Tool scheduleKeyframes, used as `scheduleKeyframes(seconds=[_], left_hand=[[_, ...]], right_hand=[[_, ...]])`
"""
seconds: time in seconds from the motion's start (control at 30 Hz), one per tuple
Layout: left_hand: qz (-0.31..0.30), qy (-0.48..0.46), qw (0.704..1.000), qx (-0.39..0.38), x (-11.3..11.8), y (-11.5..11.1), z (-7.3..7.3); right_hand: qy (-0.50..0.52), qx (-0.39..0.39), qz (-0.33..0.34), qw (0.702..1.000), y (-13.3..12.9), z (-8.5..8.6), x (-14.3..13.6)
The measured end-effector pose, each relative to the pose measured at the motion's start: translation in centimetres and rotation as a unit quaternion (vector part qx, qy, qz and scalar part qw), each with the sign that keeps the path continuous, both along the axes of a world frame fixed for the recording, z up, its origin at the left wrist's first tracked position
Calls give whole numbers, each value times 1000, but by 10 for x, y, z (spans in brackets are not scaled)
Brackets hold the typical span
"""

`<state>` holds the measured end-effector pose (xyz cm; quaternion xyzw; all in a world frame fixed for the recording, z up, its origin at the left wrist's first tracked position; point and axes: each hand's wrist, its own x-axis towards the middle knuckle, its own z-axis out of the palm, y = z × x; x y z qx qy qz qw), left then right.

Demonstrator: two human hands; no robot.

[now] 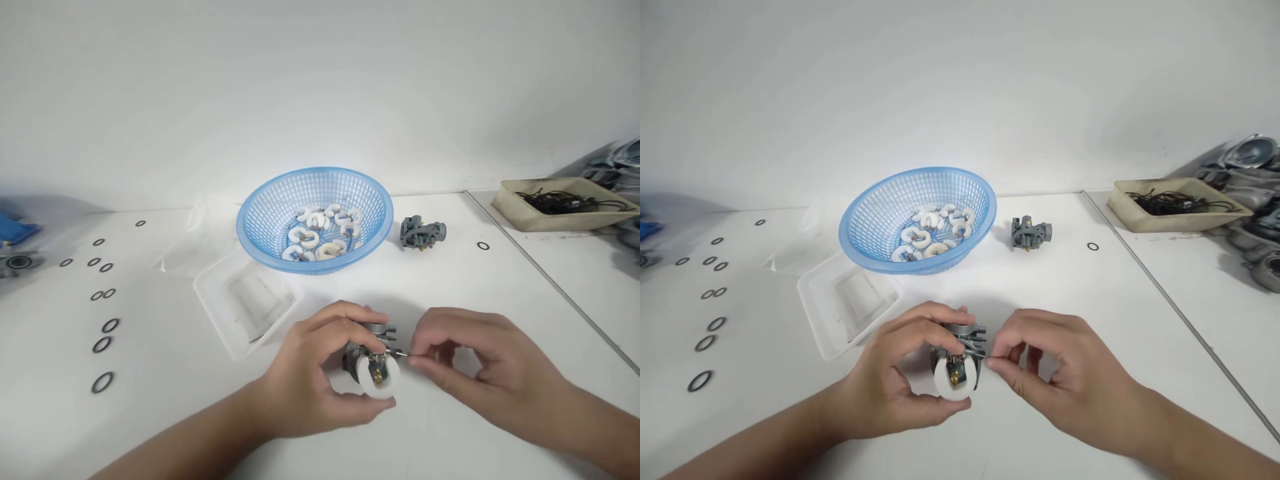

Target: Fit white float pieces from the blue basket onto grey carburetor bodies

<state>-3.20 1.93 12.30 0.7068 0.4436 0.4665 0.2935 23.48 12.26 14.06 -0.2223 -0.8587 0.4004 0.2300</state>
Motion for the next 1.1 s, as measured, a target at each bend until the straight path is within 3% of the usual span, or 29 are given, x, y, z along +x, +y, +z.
scheduleKeyframes(seconds=[0.13, 0.43, 0.6, 0.73, 0.93, 1.1], left_hand=[[4, 20, 1000, 0, -1, -1, 0], [-25, 89, 993, 69, -5, -4, -8], [-39, 57, 990, 120, -5, 2, -9], [-66, 26, 991, 116, -6, 7, -8], [-118, -12, 989, 90, -9, 7, -11], [-116, -6, 991, 65, -10, 7, -13]], right_hand=[[2, -51, -2, 999, 1, -3, -5], [57, -74, 0, 996, 0, -4, -6], [83, -91, -4, 992, 4, -12, -7], [79, -109, 20, 991, 3, -18, -9], [85, -53, 33, 994, -2, -14, -11], [70, -20, 55, 996, -2, -1, -7]])
